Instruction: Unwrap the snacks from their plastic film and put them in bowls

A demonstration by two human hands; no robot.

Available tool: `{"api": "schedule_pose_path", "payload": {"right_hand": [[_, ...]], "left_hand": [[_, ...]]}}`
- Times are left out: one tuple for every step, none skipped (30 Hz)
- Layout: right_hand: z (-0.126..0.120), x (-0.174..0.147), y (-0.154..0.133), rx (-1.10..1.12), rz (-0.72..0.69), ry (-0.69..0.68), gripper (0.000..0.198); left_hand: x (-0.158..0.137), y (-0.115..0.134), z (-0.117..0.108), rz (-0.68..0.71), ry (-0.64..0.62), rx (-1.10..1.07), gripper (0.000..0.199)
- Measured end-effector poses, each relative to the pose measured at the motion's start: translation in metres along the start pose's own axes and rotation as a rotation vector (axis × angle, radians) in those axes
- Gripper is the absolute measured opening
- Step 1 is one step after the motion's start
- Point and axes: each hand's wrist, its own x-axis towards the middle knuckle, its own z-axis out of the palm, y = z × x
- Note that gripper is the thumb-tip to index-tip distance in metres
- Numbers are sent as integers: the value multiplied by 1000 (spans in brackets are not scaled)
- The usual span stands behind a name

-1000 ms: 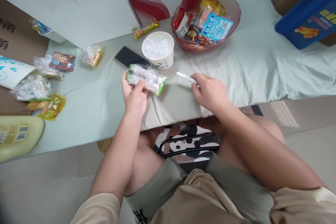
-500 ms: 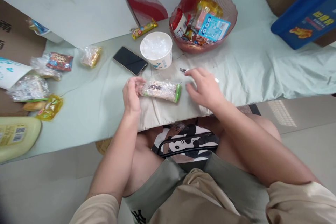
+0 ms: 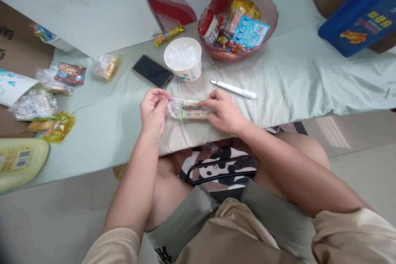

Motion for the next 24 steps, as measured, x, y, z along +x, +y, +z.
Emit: {"api": "schedule_pose_path", "payload": {"right_hand": [[-2, 0, 1, 14, 0, 29, 39], [-4, 0, 1, 36, 0, 63, 31], [-7, 0, 2, 64, 0, 99, 24], [-10, 1, 3, 93, 4, 135, 18], [-15, 1, 5, 120, 16, 168, 14], [-20, 2, 7, 142, 42, 195, 11], [-25, 2, 10, 158, 87, 215, 11], [-30, 2, 14, 172, 147, 230, 12], [-35, 3, 18, 183, 215, 244, 14], [-39, 3, 22, 189, 279, 263, 15], [-42, 3, 25, 186, 328, 292, 15], [-45, 3, 26, 175, 356, 330, 13], [-46, 2, 27, 160, 357, 377, 10], [-47, 2, 26, 145, 327, 415, 12], [-46, 1, 25, 126, 272, 429, 16], [-45, 1, 22, 97, 202, 409, 21], [-43, 0, 20, 53, 131, 359, 25], [-40, 0, 18, -8, 68, 290, 29], [-37, -1, 16, -82, 24, 216, 31], [-34, -1, 15, -157, -1, 153, 29], [-32, -1, 14, -220, -18, 114, 23], [-31, -1, 13, -264, -41, 98, 16], [-31, -1, 12, -287, -71, 100, 13], [-32, -2, 11, -295, -107, 110, 15]], "left_hand": [[1, 1, 0, -7, 9, 3, 19], [1, 3, -1, -11, 21, 1, 19], [2, 4, -1, -15, 33, -8, 19], [2, 5, -2, -20, 47, -21, 18], [3, 6, -3, -24, 64, -36, 18], [4, 6, -5, -25, 85, -50, 18], [5, 7, -6, -24, 109, -62, 20], [6, 7, -8, -22, 134, -72, 22], [7, 7, -9, -20, 159, -79, 25], [8, 7, -11, -19, 178, -80, 28], [9, 7, -12, -17, 187, -75, 29], [9, 7, -14, -12, 185, -63, 29], [9, 6, -15, 0, 171, -41, 26], [9, 6, -17, 24, 141, -3, 22], [8, 5, -18, 59, 99, 58, 18], [7, 5, -20, 107, 51, 150, 15], [6, 5, -21, 162, 3, 270, 15], [4, 5, -22, 218, -39, 406, 18], [3, 5, -23, 266, -69, 543, 21], [1, 5, -24, 304, -82, 660, 23], [-1, 5, -25, 330, -83, 745, 22], [-3, 6, -25, 347, -77, 795, 18], [-5, 7, -26, 365, -64, 814, 11], [-6, 9, -27, 393, -50, 810, 5]]}}
